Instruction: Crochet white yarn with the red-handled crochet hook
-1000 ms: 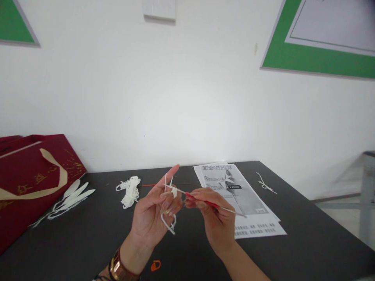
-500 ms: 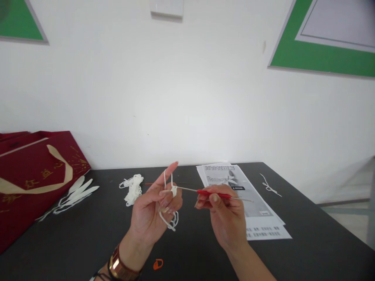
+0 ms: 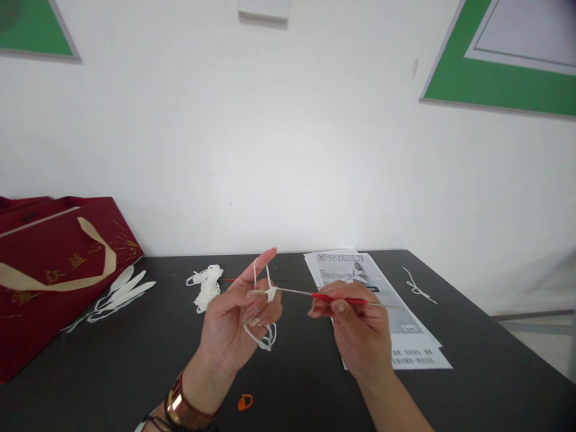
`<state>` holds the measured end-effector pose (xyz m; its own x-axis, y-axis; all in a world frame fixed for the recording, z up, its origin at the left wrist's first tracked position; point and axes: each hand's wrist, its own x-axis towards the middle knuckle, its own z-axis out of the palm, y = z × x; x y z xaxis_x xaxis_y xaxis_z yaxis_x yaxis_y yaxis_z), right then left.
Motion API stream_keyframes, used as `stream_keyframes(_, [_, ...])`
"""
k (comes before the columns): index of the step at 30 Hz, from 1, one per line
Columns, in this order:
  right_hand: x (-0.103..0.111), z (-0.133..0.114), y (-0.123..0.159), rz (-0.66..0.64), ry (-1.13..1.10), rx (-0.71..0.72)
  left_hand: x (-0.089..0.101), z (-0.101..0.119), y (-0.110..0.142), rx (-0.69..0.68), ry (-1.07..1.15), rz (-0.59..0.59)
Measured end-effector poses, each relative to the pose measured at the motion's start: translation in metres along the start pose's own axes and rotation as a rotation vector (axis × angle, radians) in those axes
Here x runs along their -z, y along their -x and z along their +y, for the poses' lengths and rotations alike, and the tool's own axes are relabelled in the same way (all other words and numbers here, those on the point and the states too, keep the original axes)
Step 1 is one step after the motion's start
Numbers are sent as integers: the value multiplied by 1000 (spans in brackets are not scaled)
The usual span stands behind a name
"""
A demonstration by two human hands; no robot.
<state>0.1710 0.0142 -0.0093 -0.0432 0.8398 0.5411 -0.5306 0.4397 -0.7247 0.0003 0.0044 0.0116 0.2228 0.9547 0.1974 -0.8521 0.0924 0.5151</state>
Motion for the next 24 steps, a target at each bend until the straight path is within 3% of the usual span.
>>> stream_keyframes(5, [7, -8, 0, -129, 99, 50, 0, 3, 0, 53, 17, -16])
stream_keyframes(11, [9, -18, -1, -173, 164, 32, -1, 6, -1, 103, 7, -9])
stream_keyframes(24, [10, -26, -1, -144, 202, -34, 1, 8, -2, 189, 32, -8])
